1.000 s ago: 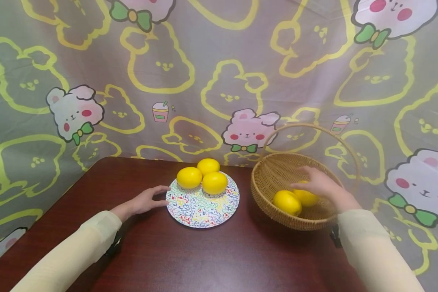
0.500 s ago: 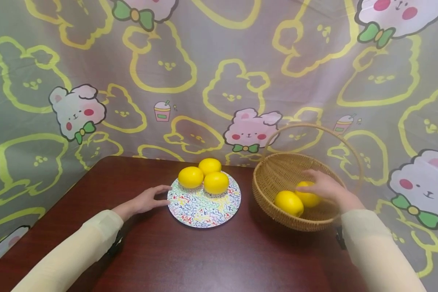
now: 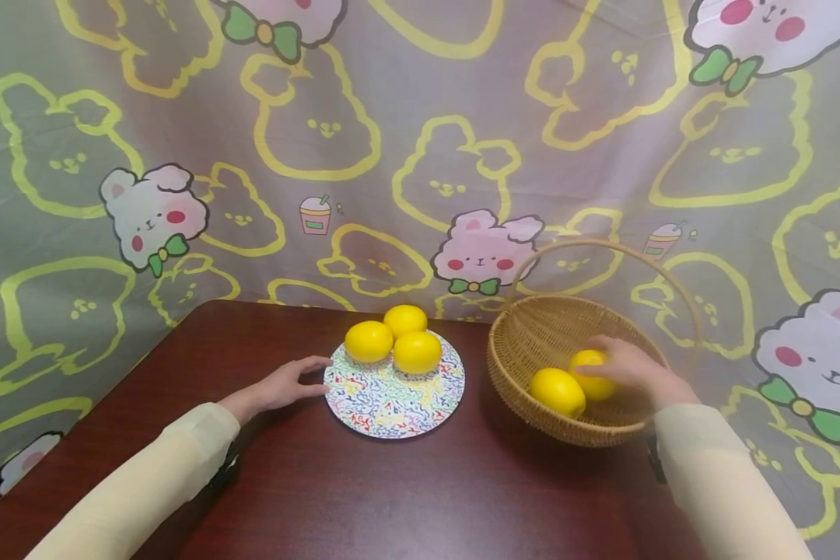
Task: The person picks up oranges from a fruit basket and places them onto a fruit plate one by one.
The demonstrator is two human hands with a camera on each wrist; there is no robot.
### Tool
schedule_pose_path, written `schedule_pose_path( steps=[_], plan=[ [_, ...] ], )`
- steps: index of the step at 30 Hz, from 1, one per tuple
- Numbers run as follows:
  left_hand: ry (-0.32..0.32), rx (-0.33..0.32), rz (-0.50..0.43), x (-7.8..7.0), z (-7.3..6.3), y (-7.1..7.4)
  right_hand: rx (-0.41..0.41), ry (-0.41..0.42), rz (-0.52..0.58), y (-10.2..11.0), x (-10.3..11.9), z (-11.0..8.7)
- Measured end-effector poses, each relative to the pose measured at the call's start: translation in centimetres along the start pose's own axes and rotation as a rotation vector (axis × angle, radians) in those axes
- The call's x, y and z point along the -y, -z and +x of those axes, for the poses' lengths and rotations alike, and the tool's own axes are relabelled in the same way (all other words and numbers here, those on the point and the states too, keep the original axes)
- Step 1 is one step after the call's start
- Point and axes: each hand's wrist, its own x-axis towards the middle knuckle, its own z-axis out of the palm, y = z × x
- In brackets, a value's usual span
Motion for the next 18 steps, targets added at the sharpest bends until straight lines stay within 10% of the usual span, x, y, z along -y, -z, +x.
schedule_pose_path(
  steps=[18],
  plan=[
    [0.036,-0.005,-0.002,-0.1,0.1,0.0,0.056,-0.107,0.082,-1.4,-1.1,0.3]
  ],
)
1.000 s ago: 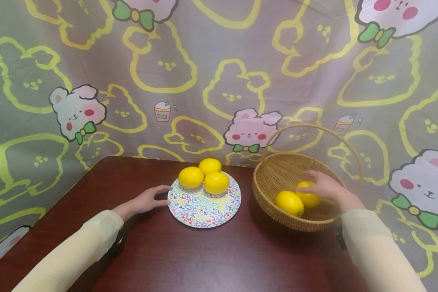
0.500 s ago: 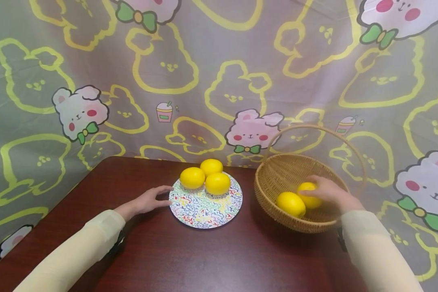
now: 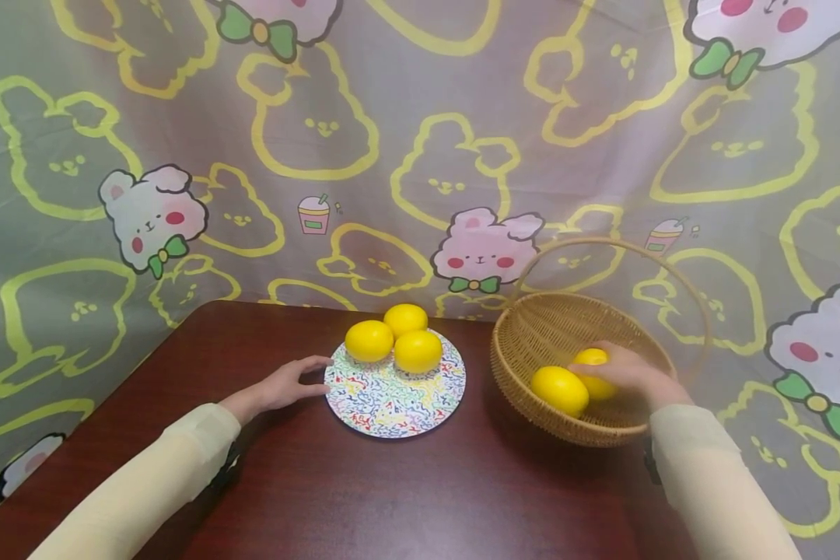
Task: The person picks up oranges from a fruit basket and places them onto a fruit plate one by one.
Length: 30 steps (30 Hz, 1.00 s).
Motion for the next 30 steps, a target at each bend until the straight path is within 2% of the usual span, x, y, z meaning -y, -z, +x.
schedule_pose_path(
  steps=[6,15,30],
  plan=[
    [0.013,-0.005,-0.007,0.09,0.05,0.07,-0.003,0.006,0.042,0.19,-0.19,-0.08],
    [-0.004,-0.005,0.003,0.13,0.03,-0.15,-0.036,0.073,0.043,-0.21,-0.76,0.02],
    [-0.001,-0.003,-0.01,0.04,0.06,-0.13,-0.188,0.109,0.011,0.01,-0.4,0.1]
  ],
)
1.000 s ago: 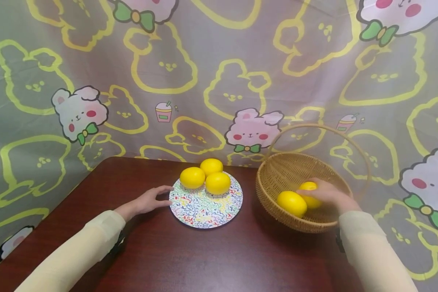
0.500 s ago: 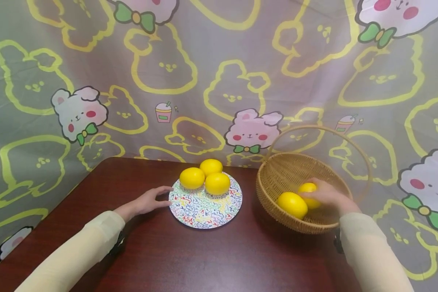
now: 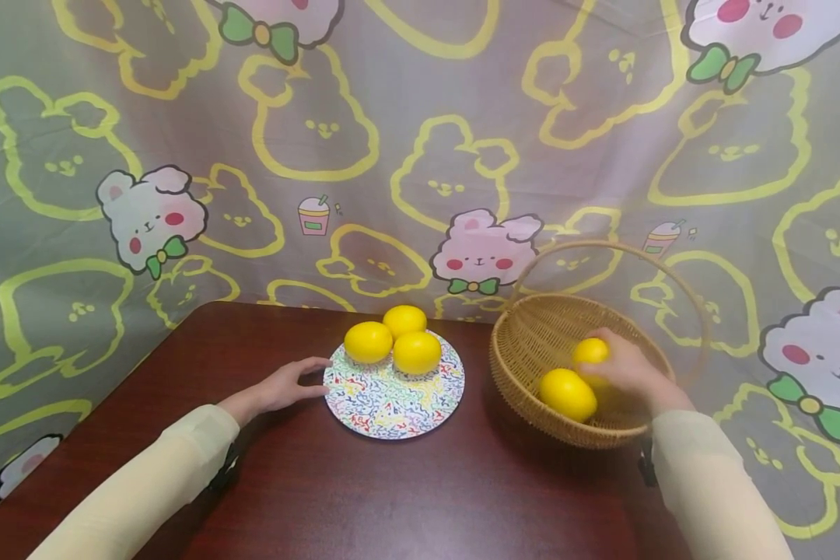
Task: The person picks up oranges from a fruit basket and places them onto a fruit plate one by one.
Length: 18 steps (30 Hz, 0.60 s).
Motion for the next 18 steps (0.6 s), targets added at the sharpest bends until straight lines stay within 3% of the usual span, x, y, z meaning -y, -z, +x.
schedule_pose_path(
  steps=[18],
  plan=[
    [-0.011,0.002,0.015,-0.1,-0.2,0.2,-0.063,0.054,0.002,1.4,2.2,0.2]
  ],
)
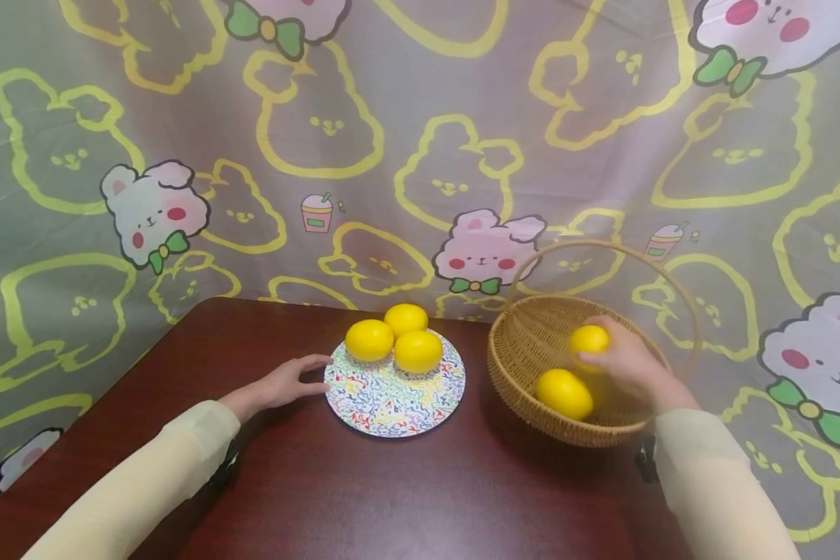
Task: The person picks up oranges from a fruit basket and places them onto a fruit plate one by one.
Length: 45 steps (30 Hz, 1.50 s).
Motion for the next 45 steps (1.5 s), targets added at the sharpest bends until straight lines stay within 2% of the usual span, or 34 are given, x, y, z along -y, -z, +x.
schedule_pose_path(
  steps=[8,14,29,39,45],
  plan=[
    [0.005,-0.004,0.005,0.1,0.0,0.0,-0.044,0.043,-0.001,0.4,0.8,0.1],
    [0.013,-0.001,0.006,0.1,0.1,-0.1,-0.033,0.046,0.011,0.8,1.8,-0.2],
    [0.01,-0.003,0.005,-0.1,0.0,0.0,-0.068,0.113,0.002,1.5,4.4,-0.9],
    [-0.002,-0.007,0.007,0.2,0.1,-0.2,-0.093,0.195,0.004,2.0,6.4,-1.2],
    [0.002,-0.01,0.004,0.1,0.1,-0.2,-0.096,0.211,0.003,2.1,7.7,-1.3]
  ],
)
